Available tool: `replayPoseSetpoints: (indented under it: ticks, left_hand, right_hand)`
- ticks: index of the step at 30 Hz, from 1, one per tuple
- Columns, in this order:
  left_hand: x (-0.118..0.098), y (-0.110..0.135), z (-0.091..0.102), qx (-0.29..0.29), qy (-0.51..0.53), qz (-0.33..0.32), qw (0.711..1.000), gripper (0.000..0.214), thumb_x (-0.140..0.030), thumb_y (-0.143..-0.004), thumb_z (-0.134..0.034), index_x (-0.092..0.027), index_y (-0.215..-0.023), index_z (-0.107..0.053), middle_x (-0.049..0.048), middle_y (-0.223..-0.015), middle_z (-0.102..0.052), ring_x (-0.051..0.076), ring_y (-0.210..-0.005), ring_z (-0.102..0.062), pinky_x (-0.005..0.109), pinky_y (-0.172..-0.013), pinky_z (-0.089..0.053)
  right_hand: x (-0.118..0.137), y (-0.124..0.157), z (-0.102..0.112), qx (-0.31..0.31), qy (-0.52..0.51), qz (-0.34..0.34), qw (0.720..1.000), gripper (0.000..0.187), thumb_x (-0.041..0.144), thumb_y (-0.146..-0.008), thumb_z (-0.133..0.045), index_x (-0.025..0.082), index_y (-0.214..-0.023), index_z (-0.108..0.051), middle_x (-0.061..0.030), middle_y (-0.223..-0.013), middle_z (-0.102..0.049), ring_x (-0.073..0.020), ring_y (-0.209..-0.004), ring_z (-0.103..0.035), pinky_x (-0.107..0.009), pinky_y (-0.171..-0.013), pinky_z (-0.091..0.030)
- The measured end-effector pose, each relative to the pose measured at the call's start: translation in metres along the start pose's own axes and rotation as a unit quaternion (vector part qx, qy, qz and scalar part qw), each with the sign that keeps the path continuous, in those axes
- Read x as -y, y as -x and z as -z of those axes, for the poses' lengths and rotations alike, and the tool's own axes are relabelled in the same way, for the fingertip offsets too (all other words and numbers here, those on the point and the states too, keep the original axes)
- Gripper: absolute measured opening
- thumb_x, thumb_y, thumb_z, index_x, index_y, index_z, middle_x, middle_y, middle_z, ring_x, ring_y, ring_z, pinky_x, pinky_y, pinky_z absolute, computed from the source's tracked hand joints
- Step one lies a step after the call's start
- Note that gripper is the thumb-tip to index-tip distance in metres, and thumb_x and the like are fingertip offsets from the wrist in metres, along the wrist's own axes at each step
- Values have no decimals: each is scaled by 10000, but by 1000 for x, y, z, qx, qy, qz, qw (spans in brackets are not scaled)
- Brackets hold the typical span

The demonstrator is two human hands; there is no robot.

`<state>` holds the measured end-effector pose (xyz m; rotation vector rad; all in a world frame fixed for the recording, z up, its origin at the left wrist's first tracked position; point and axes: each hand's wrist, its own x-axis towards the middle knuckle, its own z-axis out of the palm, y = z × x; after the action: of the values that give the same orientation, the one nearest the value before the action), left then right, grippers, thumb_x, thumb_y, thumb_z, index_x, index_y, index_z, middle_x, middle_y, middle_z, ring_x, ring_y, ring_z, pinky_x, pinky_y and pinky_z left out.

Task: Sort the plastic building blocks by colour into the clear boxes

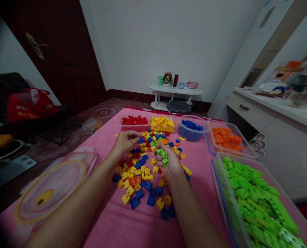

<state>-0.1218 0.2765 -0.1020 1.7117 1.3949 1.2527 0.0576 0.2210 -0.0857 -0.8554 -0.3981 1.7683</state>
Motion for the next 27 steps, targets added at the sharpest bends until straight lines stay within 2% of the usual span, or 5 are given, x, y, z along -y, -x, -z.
replayPoseSetpoints:
  ticks: [2, 5, 18, 23, 27]
  left_hand:
    - [-21, 3, -1, 32, 112, -25, 993, 204, -185, -699, -602, -124, -869, -695, 52, -829, -710, 151, -735, -644, 255, -698, -516]
    - [-43, 9, 1, 47, 92, -49, 993, 184, -179, -695, -609, -127, -845, -703, 51, -811, -709, 152, -736, -645, 255, -695, -514]
    - [-78, 26, -8, 126, 260, 4, 957, 180, -199, -682, -662, -117, -840, -692, 44, -724, -700, 138, -633, -650, 233, -599, -524]
    - [-62, 16, -2, 8, 163, -51, 985, 172, -161, -716, -598, -135, -850, -702, 53, -830, -716, 154, -745, -663, 267, -718, -529]
    - [-26, 1, 20, -88, -118, -31, 989, 202, -164, -743, -561, -182, -868, -718, 43, -913, -718, 182, -876, -648, 299, -856, -482]
  right_hand:
    - [-3, 1, -2, 3, 15, -11, 1000, 96, 218, -753, -602, 135, -781, -562, 30, -585, -525, -16, -367, -388, -95, -284, -210]
    - [-6, 1, -3, 5, 31, -8, 999, 108, 242, -789, -566, 136, -802, -566, 17, -605, -537, -17, -372, -392, -94, -287, -212]
    - [-12, 11, -17, 66, -39, -77, 994, 257, 403, -876, -439, 178, -834, -555, 6, -576, -553, -50, -369, -404, -105, -289, -222]
    - [-9, 8, -11, 75, -60, -72, 993, 250, 330, -886, -431, 128, -832, -569, -16, -601, -566, -20, -355, -357, -89, -286, -198]
    - [-4, 1, -3, 47, -66, -32, 996, 117, 232, -833, -505, 153, -755, -542, 9, -602, -568, -11, -346, -335, -90, -287, -211]
